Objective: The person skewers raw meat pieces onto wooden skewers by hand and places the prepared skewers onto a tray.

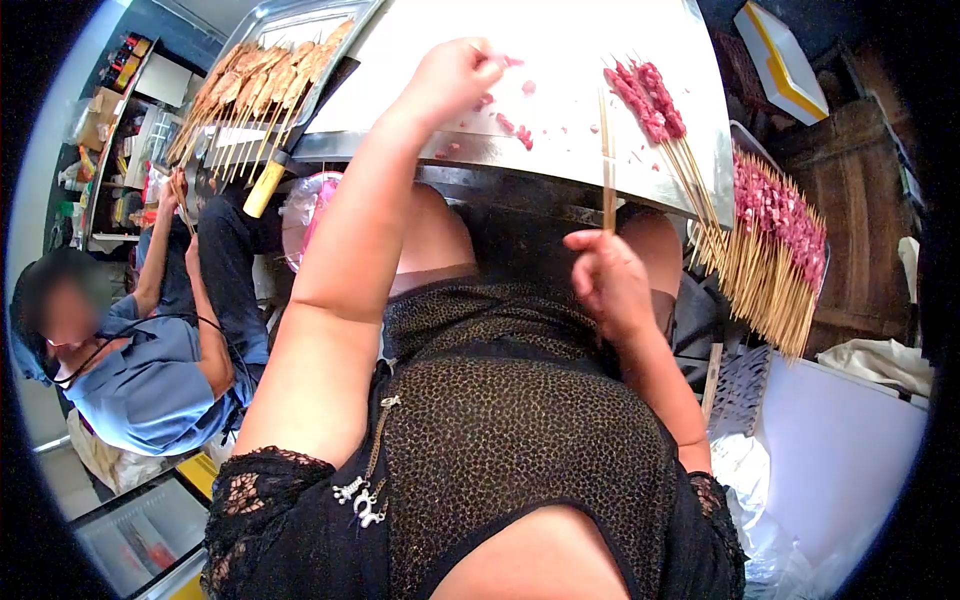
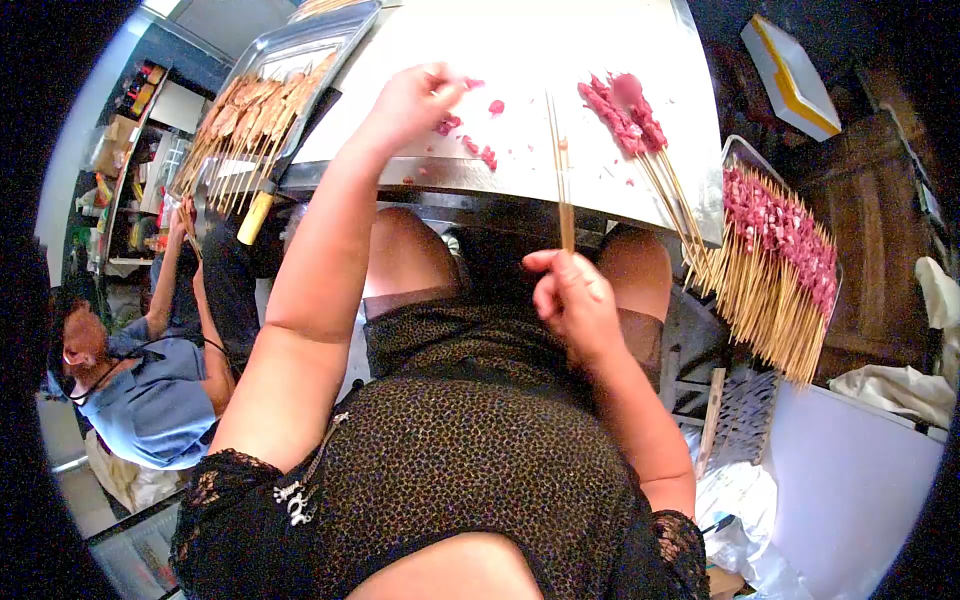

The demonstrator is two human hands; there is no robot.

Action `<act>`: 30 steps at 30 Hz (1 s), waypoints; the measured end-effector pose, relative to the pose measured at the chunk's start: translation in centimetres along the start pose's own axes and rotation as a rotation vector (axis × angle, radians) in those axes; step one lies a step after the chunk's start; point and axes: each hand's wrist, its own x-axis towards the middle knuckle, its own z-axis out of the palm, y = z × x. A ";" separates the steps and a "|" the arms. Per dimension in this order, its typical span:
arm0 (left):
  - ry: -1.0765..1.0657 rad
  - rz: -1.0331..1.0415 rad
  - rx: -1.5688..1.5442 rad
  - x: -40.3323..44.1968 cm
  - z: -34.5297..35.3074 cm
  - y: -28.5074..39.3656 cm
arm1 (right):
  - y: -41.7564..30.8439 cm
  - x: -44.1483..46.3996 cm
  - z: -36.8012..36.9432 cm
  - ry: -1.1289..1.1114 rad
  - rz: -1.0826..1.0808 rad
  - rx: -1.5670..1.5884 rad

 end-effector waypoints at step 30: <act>0.169 -0.188 -1.547 -2.8 1.8 0.0 | -0.8 3.8 0.2 0.140 -0.275 -0.172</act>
